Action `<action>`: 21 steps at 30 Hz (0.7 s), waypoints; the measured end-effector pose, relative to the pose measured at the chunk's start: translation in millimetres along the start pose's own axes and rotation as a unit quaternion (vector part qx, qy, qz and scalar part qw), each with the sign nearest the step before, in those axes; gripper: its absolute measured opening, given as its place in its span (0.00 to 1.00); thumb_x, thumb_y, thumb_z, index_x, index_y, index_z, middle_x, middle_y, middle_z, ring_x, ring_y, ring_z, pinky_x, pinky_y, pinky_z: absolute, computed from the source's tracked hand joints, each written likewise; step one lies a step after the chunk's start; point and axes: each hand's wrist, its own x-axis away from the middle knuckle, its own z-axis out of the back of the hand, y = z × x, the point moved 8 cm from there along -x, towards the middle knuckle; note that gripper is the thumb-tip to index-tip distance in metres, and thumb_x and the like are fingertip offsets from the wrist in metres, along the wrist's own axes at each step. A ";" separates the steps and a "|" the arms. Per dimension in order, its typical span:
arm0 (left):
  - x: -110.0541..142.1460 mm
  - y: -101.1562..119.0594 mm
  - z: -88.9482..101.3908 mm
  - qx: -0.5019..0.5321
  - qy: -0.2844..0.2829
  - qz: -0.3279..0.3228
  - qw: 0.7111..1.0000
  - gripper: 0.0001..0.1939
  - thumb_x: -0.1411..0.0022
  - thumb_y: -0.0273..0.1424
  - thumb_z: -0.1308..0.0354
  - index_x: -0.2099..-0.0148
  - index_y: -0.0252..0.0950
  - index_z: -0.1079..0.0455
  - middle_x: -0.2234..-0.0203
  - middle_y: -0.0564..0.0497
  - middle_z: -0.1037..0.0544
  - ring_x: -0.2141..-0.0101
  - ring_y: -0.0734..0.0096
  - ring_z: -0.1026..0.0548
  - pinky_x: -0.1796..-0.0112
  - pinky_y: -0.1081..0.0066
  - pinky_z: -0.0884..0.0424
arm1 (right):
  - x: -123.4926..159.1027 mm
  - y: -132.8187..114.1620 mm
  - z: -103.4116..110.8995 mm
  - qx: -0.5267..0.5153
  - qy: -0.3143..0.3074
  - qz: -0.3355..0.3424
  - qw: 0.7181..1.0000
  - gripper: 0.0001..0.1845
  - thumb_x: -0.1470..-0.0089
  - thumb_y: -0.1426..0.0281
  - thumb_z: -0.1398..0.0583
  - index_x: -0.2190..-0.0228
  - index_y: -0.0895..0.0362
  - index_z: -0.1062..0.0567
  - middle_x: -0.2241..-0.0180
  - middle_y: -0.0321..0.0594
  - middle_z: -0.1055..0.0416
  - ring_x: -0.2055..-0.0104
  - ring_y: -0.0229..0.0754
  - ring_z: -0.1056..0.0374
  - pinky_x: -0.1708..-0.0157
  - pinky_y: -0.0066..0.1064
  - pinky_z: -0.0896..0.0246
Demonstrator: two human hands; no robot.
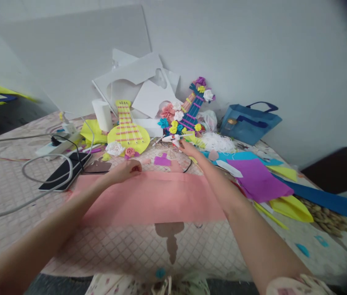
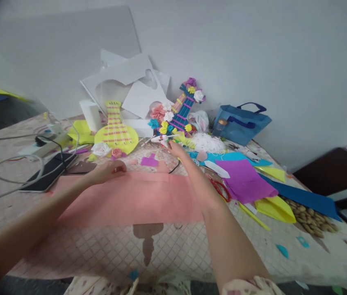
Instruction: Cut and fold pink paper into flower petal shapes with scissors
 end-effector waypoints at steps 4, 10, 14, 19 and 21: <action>-11.9 -9.7 1.9 -0.003 0.016 0.009 1.000 0.09 0.45 0.33 0.49 0.65 0.35 0.32 0.72 0.49 0.25 0.72 0.70 0.29 0.70 0.72 0.35 | -4.2 3.6 8.7 -0.016 0.016 -0.002 1.000 0.14 0.43 0.69 0.44 0.55 0.60 0.32 0.55 0.47 0.31 0.57 0.45 0.34 0.57 0.39 0.38; -17.0 -21.7 2.7 -0.006 0.032 0.019 0.999 0.09 0.45 0.33 0.50 0.65 0.34 0.32 0.72 0.48 0.25 0.71 0.69 0.28 0.70 0.72 0.35 | 5.8 -6.5 17.7 -0.040 0.004 0.033 0.999 0.12 0.47 0.73 0.46 0.59 0.61 0.31 0.57 0.48 0.29 0.59 0.44 0.34 0.58 0.32 0.41; -13.8 -21.5 2.8 -0.015 0.040 0.027 0.999 0.09 0.46 0.34 0.49 0.66 0.35 0.32 0.73 0.49 0.25 0.72 0.69 0.28 0.71 0.72 0.35 | 13.1 -6.6 15.7 -0.040 -0.009 0.035 0.999 0.10 0.50 0.73 0.44 0.63 0.61 0.30 0.61 0.47 0.28 0.64 0.44 0.34 0.62 0.32 0.41; -9.4 -21.7 3.9 -0.026 0.048 0.033 0.998 0.09 0.46 0.33 0.49 0.66 0.36 0.32 0.73 0.49 0.24 0.72 0.69 0.27 0.71 0.72 0.34 | 17.0 -5.6 18.4 -0.053 0.005 0.026 0.998 0.12 0.52 0.71 0.41 0.63 0.61 0.30 0.63 0.46 0.28 0.64 0.44 0.34 0.62 0.32 0.41; -8.4 -23.8 4.3 -0.032 0.053 0.033 0.998 0.08 0.46 0.33 0.50 0.66 0.36 0.32 0.72 0.48 0.24 0.71 0.69 0.27 0.71 0.72 0.34 | 20.2 -7.1 22.6 -0.062 0.014 0.021 0.998 0.13 0.51 0.70 0.42 0.62 0.61 0.31 0.62 0.46 0.28 0.63 0.43 0.34 0.62 0.31 0.41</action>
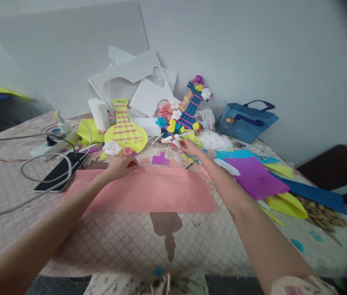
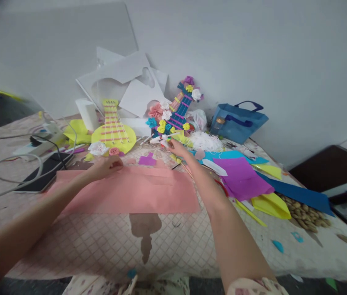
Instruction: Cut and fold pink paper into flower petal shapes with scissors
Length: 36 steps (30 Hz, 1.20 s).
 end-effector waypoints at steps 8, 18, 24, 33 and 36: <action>1.8 -3.9 -4.4 0.004 -0.010 -0.020 1.000 0.08 0.46 0.31 0.50 0.66 0.35 0.32 0.71 0.48 0.24 0.70 0.69 0.28 0.68 0.71 0.33 | 59.0 -1.8 49.6 -0.025 0.016 -0.037 0.999 0.13 0.46 0.64 0.47 0.63 0.58 0.30 0.63 0.43 0.29 0.67 0.40 0.33 0.67 0.30 0.40; -1.6 -4.4 0.8 -0.056 0.022 0.012 0.998 0.10 0.46 0.28 0.53 0.64 0.35 0.32 0.70 0.49 0.25 0.68 0.67 0.29 0.67 0.70 0.35 | 211.1 29.0 81.1 0.047 -0.079 -0.140 0.986 0.13 0.49 0.58 0.44 0.73 0.56 0.33 0.79 0.35 0.33 0.76 0.39 0.37 0.77 0.28 0.48; -3.0 3.4 4.0 -0.128 0.064 0.045 0.989 0.11 0.44 0.27 0.55 0.63 0.36 0.32 0.62 0.45 0.26 0.62 0.60 0.29 0.64 0.65 0.35 | 242.3 59.2 69.2 0.093 -0.065 -0.188 0.976 0.18 0.54 0.55 0.41 0.68 0.55 0.38 0.75 0.36 0.33 0.74 0.40 0.36 0.76 0.28 0.47; 6.7 34.9 3.8 -0.152 0.124 -0.024 0.980 0.12 0.42 0.27 0.52 0.55 0.34 0.34 0.58 0.42 0.29 0.55 0.56 0.31 0.56 0.59 0.36 | 250.7 51.6 72.1 0.103 -0.057 -0.221 0.968 0.20 0.54 0.54 0.41 0.65 0.54 0.39 0.79 0.32 0.35 0.79 0.38 0.38 0.82 0.26 0.52; 7.5 56.8 -3.1 -0.100 0.112 -0.065 0.986 0.11 0.40 0.28 0.51 0.55 0.34 0.34 0.59 0.43 0.28 0.57 0.59 0.30 0.57 0.60 0.35 | 258.7 55.0 82.8 0.067 -0.012 -0.228 0.971 0.20 0.53 0.54 0.41 0.65 0.54 0.39 0.79 0.33 0.34 0.78 0.39 0.36 0.80 0.28 0.48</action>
